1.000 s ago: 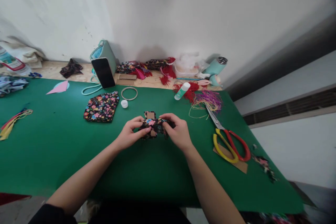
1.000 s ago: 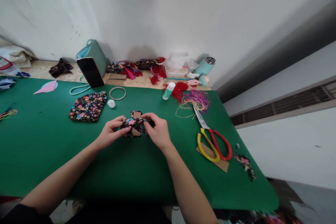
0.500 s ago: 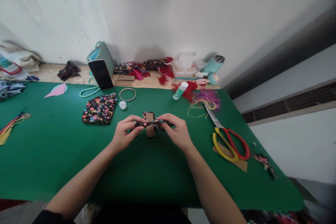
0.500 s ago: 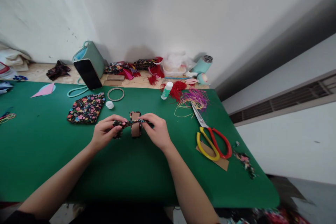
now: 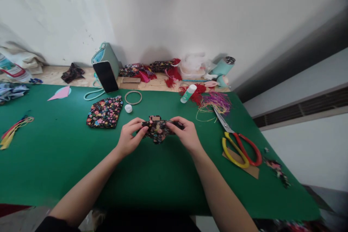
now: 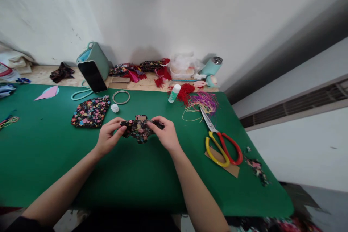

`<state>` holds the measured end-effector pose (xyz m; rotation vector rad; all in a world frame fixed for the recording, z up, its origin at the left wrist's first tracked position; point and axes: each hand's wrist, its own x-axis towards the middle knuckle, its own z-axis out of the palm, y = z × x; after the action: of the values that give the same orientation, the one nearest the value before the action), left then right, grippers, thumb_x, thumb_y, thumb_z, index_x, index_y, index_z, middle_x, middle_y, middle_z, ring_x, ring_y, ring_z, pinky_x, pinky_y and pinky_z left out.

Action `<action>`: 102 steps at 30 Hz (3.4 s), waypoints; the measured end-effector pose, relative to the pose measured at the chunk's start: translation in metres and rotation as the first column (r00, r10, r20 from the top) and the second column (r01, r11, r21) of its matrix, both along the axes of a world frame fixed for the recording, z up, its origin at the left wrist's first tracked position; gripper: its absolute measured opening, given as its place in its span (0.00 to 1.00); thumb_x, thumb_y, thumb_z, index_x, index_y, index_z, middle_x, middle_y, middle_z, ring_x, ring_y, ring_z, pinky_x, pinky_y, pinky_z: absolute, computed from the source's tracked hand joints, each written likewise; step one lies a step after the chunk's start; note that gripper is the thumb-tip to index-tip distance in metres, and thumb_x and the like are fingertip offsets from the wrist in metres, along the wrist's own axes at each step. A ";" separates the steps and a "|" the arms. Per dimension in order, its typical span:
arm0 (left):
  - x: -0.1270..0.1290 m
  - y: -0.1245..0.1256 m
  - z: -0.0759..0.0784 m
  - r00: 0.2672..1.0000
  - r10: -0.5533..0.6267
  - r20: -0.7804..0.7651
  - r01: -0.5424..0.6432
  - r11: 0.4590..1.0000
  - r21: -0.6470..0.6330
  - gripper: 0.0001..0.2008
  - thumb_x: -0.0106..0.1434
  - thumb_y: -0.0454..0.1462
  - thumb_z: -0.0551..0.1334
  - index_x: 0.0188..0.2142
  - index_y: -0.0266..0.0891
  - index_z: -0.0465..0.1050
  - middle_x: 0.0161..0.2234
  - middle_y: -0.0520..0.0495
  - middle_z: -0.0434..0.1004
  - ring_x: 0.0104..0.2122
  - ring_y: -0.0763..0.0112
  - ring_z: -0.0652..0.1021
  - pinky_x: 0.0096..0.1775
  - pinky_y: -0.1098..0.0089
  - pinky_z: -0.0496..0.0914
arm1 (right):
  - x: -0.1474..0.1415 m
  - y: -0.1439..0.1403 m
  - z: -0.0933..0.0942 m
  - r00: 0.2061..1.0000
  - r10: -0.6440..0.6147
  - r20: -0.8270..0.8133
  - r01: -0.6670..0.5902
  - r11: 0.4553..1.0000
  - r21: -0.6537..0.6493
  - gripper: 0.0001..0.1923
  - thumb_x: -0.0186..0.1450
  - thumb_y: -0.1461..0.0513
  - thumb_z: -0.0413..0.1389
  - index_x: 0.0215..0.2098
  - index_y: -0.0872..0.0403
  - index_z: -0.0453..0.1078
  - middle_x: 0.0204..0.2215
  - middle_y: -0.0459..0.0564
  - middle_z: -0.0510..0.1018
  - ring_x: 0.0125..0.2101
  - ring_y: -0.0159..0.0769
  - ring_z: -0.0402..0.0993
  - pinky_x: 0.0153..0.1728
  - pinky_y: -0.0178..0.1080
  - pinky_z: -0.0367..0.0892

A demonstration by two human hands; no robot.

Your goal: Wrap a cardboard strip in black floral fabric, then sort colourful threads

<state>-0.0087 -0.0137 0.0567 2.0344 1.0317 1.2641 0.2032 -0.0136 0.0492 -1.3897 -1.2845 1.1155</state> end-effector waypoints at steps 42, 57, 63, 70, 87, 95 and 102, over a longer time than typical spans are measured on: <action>0.022 -0.024 -0.015 0.993 0.047 -0.112 -0.059 0.993 -0.104 0.13 0.55 0.39 0.68 0.40 0.37 0.75 0.41 0.39 0.78 0.40 0.61 0.79 0.44 0.63 0.74 | -0.026 -0.032 0.002 0.895 0.192 -0.402 -0.236 0.970 -0.060 0.29 0.63 0.45 0.53 0.56 0.49 0.55 0.41 0.54 0.78 0.38 0.40 0.79 0.43 0.46 0.75; 0.024 -0.013 -0.008 0.782 0.373 0.500 0.347 0.406 -0.845 0.19 0.45 0.41 0.74 0.35 0.32 0.79 0.31 0.44 0.82 0.31 0.67 0.79 0.38 0.68 0.73 | -0.025 -0.024 -0.004 0.966 -0.006 -0.260 0.020 0.998 0.052 0.23 0.60 0.54 0.60 0.50 0.50 0.61 0.44 0.56 0.77 0.44 0.43 0.76 0.45 0.49 0.73; 0.024 -0.011 -0.002 0.719 0.412 0.560 0.427 0.374 -0.823 0.19 0.44 0.39 0.74 0.36 0.32 0.77 0.34 0.42 0.82 0.33 0.63 0.81 0.41 0.63 0.75 | -0.022 -0.020 -0.007 0.982 0.026 -0.189 -0.048 0.993 -0.110 0.34 0.51 0.57 0.65 0.52 0.50 0.57 0.35 0.49 0.78 0.34 0.39 0.78 0.38 0.44 0.75; 0.019 -0.007 -0.007 0.743 0.397 0.538 0.347 0.458 -0.818 0.23 0.43 0.39 0.75 0.35 0.37 0.67 0.30 0.48 0.80 0.29 0.66 0.80 0.34 0.65 0.76 | -0.021 -0.020 0.003 0.966 0.106 -0.237 -0.139 0.982 -0.128 0.24 0.53 0.60 0.63 0.47 0.50 0.62 0.24 0.40 0.75 0.25 0.33 0.76 0.32 0.38 0.73; 0.011 -0.003 -0.018 0.930 0.081 0.359 0.172 0.767 -0.618 0.14 0.51 0.36 0.69 0.39 0.38 0.77 0.40 0.44 0.78 0.41 0.64 0.77 0.47 0.62 0.71 | -0.015 -0.018 -0.001 0.990 0.103 0.095 -0.114 0.987 0.115 0.14 0.55 0.62 0.62 0.40 0.50 0.77 0.31 0.49 0.79 0.31 0.38 0.77 0.36 0.44 0.75; 0.010 -0.007 -0.019 0.994 0.075 -0.074 -0.089 0.973 -0.213 0.08 0.58 0.34 0.64 0.37 0.46 0.80 0.28 0.51 0.67 0.32 0.70 0.70 0.36 0.68 0.68 | -0.016 -0.018 0.004 0.944 -0.034 0.327 -0.090 0.930 0.356 0.03 0.57 0.65 0.58 0.27 0.51 0.74 0.34 0.53 0.72 0.36 0.42 0.72 0.40 0.47 0.70; 0.010 -0.007 -0.009 0.937 -0.104 0.333 0.289 0.767 -0.573 0.07 0.54 0.36 0.65 0.26 0.37 0.69 0.34 0.47 0.73 0.35 0.69 0.75 0.38 0.68 0.70 | -0.018 -0.017 0.003 0.976 0.169 -0.140 -0.174 0.984 -0.027 0.05 0.56 0.59 0.61 0.29 0.52 0.71 0.25 0.46 0.77 0.27 0.36 0.74 0.34 0.42 0.71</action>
<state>0.0017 -0.0202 0.0473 1.3648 0.9052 0.9062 0.1851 -0.0311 0.0519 -1.2253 -1.3074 1.3364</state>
